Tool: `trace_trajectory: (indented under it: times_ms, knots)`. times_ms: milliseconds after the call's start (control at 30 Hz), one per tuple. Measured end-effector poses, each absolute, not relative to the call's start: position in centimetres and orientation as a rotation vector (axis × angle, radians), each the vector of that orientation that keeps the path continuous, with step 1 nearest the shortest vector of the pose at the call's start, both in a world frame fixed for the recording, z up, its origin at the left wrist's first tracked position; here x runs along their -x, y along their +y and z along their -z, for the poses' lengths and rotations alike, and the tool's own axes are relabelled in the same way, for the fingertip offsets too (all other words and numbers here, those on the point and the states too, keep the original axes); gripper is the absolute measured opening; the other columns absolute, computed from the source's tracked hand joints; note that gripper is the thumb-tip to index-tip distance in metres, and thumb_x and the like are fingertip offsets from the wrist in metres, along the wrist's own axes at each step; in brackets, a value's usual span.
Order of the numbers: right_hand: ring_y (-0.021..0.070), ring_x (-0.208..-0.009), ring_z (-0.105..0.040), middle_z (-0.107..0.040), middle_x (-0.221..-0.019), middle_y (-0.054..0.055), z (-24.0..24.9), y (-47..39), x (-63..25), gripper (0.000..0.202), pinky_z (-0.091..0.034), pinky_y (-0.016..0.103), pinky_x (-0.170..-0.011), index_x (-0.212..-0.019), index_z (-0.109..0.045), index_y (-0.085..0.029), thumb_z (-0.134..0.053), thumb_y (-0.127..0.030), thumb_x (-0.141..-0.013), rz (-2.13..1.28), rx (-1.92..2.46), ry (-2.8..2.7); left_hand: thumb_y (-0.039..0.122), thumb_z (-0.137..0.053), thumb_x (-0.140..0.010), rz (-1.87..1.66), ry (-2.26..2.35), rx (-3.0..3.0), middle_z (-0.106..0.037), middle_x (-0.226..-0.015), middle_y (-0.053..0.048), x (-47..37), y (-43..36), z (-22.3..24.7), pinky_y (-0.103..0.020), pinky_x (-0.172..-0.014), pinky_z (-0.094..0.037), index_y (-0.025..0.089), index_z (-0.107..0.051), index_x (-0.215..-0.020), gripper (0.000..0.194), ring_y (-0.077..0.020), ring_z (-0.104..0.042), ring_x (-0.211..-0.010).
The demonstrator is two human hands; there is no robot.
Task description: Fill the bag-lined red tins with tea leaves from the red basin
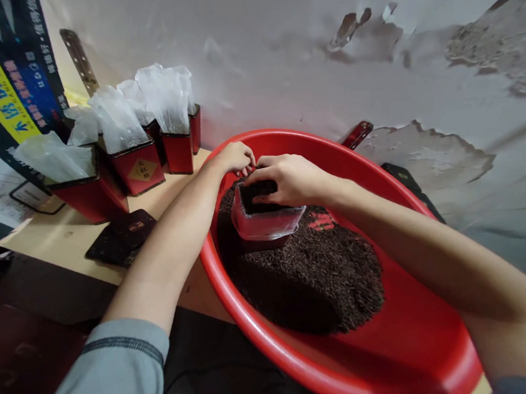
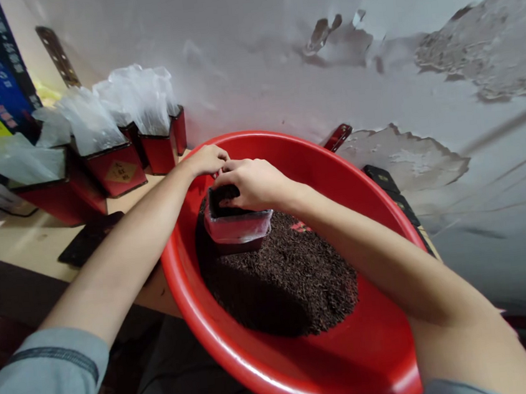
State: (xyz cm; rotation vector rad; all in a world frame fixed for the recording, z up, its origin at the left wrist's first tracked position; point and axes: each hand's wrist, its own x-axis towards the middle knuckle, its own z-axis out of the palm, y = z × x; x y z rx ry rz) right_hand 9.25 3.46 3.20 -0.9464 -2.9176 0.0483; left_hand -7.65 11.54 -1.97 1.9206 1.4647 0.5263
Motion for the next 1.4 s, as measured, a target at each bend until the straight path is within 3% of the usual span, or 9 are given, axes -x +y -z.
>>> trace_trajectory:
  times_ms: [367, 533, 800, 1067, 1200, 1400]
  knots:
    - [0.0208, -0.098, -0.066, -0.072, -0.115, 0.009, -2.2, 3.9, -8.7, 0.020, -0.051, 0.035, -0.086, -0.104, -0.080, -0.019, -0.071, -0.031, -0.090, -0.194, 0.743, -2.827, 0.009, -0.063, -0.081, -0.544, 1.449, -2.032, -0.081, -0.091, -0.008, 8.0, 12.1, 2.2, -0.020, -0.080, -0.054, 0.012, -0.080, -0.104, 0.029, -0.0161, -0.072, -0.084]
    - [0.0179, -0.090, -0.067, -0.074, -0.103, 0.009, -1.6, 4.4, -9.1, 0.021, -0.052, 0.033, -0.085, -0.099, -0.081, -0.016, -0.065, -0.029, -0.094, -0.320, 0.637, -2.772, 0.009, -0.063, -0.081, -0.534, 1.471, -2.016, -0.081, -0.096, -0.008, 7.9, 12.1, 2.1, -0.023, -0.080, -0.055, 0.013, -0.080, -0.111, 0.035, -0.0171, -0.073, -0.084]
    - [0.0185, -0.096, -0.070, -0.076, -0.109, 0.009, -1.5, 4.5, -9.8, 0.026, -0.054, 0.033, -0.088, -0.111, -0.081, -0.018, -0.060, -0.022, -0.095, -0.358, 0.623, -2.741, 0.001, -0.055, -0.080, -0.494, 1.471, -1.957, -0.081, -0.095, -0.008, 7.6, 11.9, 2.1, -0.021, -0.070, -0.055, 0.012, -0.077, -0.123, 0.049, -0.0153, -0.074, -0.077]
    - [0.0215, -0.104, -0.071, -0.076, -0.118, 0.012, -1.4, 4.2, -9.8, 0.035, -0.054, 0.037, -0.094, -0.128, -0.074, -0.018, -0.058, -0.021, -0.097, -0.306, 0.740, -2.809, -0.003, -0.051, -0.081, -0.491, 1.433, -1.950, -0.082, -0.099, -0.010, 7.8, 12.4, 2.5, -0.022, -0.072, -0.056, 0.010, -0.075, -0.125, 0.051, -0.0149, -0.074, -0.078]
    - [0.0186, -0.085, -0.070, -0.078, -0.099, 0.010, -0.8, 4.5, -9.8, 0.024, -0.052, 0.032, -0.082, -0.111, -0.078, -0.017, -0.061, -0.022, -0.095, -0.251, 0.824, -2.899, -0.003, -0.051, -0.083, -0.503, 1.412, -1.883, -0.081, -0.104, -0.012, 7.7, 12.7, 2.8, -0.024, -0.073, -0.058, 0.008, -0.072, -0.128, 0.051, -0.0155, -0.076, -0.076]
    - [0.0114, -0.060, -0.049, -0.067, -0.071, 0.005, -0.2, 4.9, -9.8, 0.023, -0.037, 0.028, -0.063, -0.088, -0.077, -0.014, -0.060, -0.027, -0.097, -0.192, 0.842, -2.916, -0.003, -0.050, -0.087, -0.498, 1.406, -1.893, -0.081, -0.104, -0.011, 7.6, 12.9, 3.1, -0.022, -0.071, -0.058, 0.009, -0.071, -0.128, 0.048, -0.0145, -0.076, -0.076]
